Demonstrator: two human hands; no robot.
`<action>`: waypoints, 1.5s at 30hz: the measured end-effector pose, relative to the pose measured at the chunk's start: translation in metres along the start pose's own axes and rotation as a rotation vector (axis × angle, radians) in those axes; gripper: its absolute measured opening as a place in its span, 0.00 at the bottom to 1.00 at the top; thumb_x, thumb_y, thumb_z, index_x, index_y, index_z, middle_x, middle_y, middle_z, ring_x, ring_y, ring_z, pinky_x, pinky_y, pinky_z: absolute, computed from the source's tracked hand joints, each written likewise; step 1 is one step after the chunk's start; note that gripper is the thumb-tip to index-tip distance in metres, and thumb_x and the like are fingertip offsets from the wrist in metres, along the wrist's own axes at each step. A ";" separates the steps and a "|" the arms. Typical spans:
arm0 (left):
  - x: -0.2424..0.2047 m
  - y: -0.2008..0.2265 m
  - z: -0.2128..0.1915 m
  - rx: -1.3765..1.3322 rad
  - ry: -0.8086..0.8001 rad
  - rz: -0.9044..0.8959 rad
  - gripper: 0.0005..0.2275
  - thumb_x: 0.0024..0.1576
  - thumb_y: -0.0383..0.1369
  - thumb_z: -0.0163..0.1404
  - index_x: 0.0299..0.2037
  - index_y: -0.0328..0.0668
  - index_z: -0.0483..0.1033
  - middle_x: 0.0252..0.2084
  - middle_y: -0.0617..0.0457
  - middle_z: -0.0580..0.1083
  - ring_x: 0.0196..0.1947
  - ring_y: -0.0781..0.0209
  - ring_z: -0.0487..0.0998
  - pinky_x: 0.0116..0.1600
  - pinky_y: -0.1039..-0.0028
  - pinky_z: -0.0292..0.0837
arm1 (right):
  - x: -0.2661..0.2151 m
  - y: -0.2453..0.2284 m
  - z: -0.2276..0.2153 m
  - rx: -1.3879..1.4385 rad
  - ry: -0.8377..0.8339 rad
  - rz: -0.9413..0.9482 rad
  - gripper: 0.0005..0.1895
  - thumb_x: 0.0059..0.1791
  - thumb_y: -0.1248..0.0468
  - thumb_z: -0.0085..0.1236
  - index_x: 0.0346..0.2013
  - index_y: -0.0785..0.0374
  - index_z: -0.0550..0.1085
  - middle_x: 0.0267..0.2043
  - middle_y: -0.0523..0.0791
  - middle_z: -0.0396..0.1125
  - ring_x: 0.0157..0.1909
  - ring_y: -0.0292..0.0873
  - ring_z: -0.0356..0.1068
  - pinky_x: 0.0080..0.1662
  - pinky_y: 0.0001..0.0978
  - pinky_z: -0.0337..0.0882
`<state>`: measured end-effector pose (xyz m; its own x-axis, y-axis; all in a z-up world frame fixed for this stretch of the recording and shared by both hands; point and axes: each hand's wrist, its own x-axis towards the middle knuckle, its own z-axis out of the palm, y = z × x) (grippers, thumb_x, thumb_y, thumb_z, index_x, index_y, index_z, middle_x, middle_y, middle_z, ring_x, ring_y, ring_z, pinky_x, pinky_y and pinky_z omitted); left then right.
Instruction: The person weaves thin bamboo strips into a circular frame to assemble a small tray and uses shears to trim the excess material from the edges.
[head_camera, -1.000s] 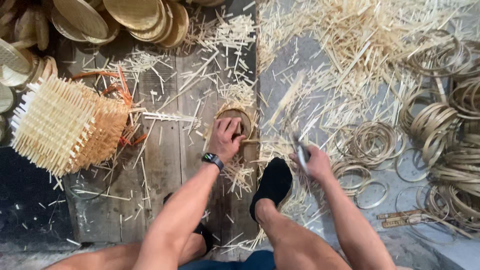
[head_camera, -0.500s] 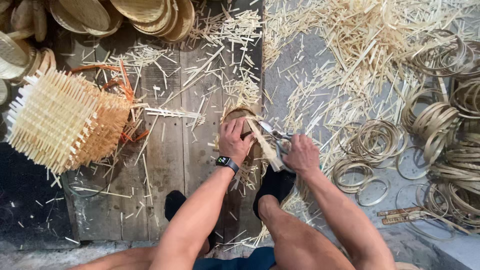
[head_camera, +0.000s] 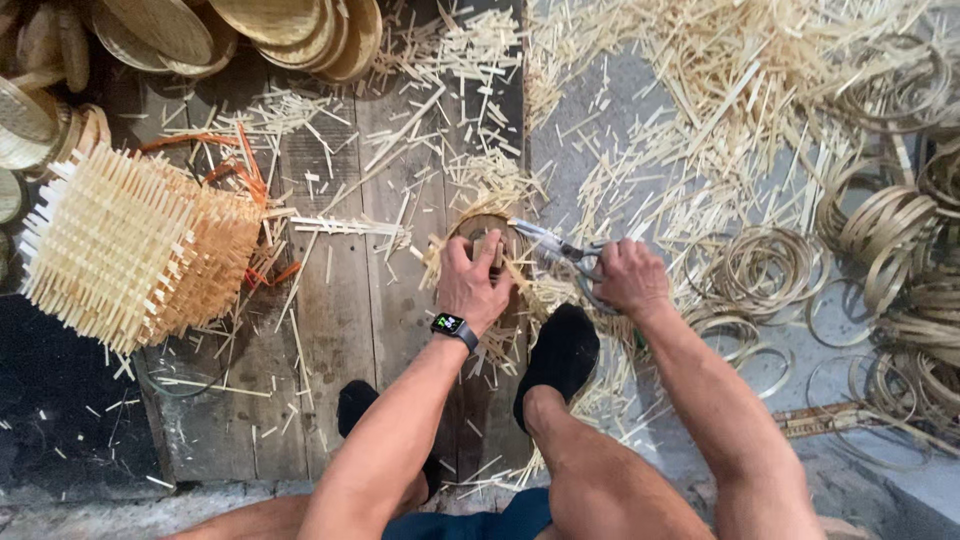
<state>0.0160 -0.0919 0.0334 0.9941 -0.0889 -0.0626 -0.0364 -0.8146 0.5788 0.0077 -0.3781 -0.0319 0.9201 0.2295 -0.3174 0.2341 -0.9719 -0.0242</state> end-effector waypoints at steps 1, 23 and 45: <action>-0.002 -0.001 0.001 -0.011 -0.044 -0.022 0.27 0.50 0.34 0.62 0.62 0.49 0.72 0.49 0.34 0.67 0.49 0.35 0.69 0.52 0.52 0.68 | -0.002 0.001 -0.004 -0.013 0.033 -0.013 0.17 0.49 0.52 0.55 0.40 0.64 0.72 0.38 0.50 0.65 0.39 0.45 0.65 0.38 0.40 0.70; 0.004 -0.017 -0.006 -0.061 -0.141 0.175 0.28 0.46 0.14 0.51 0.60 0.44 0.72 0.58 0.45 0.73 0.62 0.43 0.72 0.64 0.59 0.73 | 0.018 0.004 -0.015 0.069 -0.227 0.056 0.28 0.57 0.43 0.44 0.45 0.67 0.74 0.40 0.52 0.68 0.41 0.47 0.71 0.43 0.42 0.76; -0.011 -0.029 0.026 -0.156 -0.009 0.137 0.21 0.56 0.20 0.55 0.60 0.37 0.66 0.59 0.37 0.71 0.62 0.39 0.70 0.68 0.54 0.67 | 0.032 -0.022 -0.040 -0.010 0.000 -0.116 0.29 0.44 0.42 0.54 0.40 0.68 0.74 0.32 0.51 0.68 0.33 0.47 0.69 0.35 0.39 0.73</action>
<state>0.0038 -0.0823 -0.0037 0.9798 -0.1991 0.0184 -0.1545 -0.6958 0.7014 0.0439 -0.3469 -0.0039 0.8868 0.3401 -0.3130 0.3419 -0.9384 -0.0509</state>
